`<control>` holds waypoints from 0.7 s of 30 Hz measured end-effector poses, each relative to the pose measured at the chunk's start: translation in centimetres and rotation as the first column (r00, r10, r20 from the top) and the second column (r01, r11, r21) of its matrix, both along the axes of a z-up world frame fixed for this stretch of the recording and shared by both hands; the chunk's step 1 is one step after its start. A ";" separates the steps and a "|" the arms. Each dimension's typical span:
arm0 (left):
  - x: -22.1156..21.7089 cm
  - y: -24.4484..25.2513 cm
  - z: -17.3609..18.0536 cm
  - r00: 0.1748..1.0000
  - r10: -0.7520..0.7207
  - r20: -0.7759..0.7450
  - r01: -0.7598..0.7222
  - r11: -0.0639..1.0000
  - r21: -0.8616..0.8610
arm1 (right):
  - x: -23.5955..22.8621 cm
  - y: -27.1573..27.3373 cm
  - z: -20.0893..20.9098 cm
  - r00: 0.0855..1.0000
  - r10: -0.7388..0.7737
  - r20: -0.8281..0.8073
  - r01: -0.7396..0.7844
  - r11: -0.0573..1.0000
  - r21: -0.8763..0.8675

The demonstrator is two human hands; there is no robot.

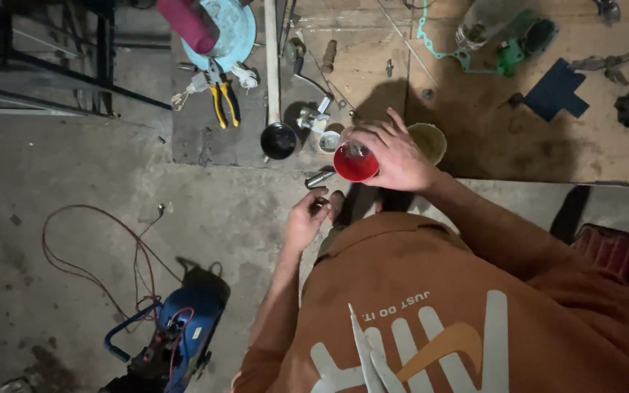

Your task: The person cleans small metal carburetor parts by dipping them into a red cup containing a liquid and then placing them into a yellow cup. They also handle a black cylindrical object and a white container, moving them around the cluttered workbench.

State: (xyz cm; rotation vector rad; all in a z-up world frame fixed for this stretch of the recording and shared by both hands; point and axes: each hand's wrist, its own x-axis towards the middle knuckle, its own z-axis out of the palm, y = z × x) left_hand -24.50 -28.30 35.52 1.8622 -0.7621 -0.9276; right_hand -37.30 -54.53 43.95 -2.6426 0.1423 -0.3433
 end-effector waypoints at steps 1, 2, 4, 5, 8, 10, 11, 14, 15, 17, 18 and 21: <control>0.2 0.0 0.3 1.000 0.004 0.003 -0.004 1.000 -0.004 | 0.2 0.2 0.6 1.000 0.004 0.003 -0.004 1.000 -0.004; 0.3 -0.1 0.5 0.998 0.000 0.069 0.002 1.000 -0.025 | 0.5 0.3 1.2 1.000 0.001 0.012 -0.001 1.000 0.019; 0.3 -0.3 2.0 0.991 0.003 0.135 0.004 0.999 -0.048 | 0.9 0.5 1.7 1.000 0.003 0.022 -0.004 0.999 0.038; 0.2 -0.4 3.2 0.991 0.033 0.132 -0.029 0.999 -0.033 | 1.0 0.5 1.6 0.999 0.009 0.048 -0.012 0.998 0.061; -0.9 -0.7 7.9 0.965 0.124 0.232 -0.091 0.985 -0.147 | 1.4 1.0 1.7 0.998 -0.031 0.063 0.021 0.986 0.163; -1.6 -1.3 11.9 0.926 0.196 0.322 -0.107 0.956 -0.274 | 1.8 1.3 2.3 0.996 -0.073 0.044 0.061 0.969 0.241; -1.8 -1.7 14.2 0.890 0.124 0.439 -0.007 0.966 -0.259 | 2.0 1.4 2.9 0.991 -0.132 0.036 0.104 0.896 0.432; -2.3 -3.9 19.2 0.768 0.023 0.640 0.136 0.970 -0.199 | 2.9 2.5 1.5 0.987 -0.132 0.095 -0.009 0.538 0.843; -2.1 -4.9 20.6 0.696 -0.039 0.717 0.208 0.967 -0.150 | 3.5 2.8 0.6 0.978 -0.131 0.160 -0.130 0.211 0.969; -1.9 -5.7 19.6 0.681 -0.005 0.732 0.166 0.975 -0.148 | 4.1 2.1 0.1 0.976 -0.104 0.193 -0.144 0.359 0.922; -1.6 -6.3 19.1 0.664 -0.001 0.748 0.166 0.975 -0.145 | 4.5 1.5 -0.1 0.966 -0.112 0.234 -0.148 0.503 0.852; -1.2 -7.2 16.2 0.641 0.117 0.759 0.083 0.972 -0.220 | 5.8 1.3 2.2 0.981 -0.020 0.194 -0.111 0.761 0.639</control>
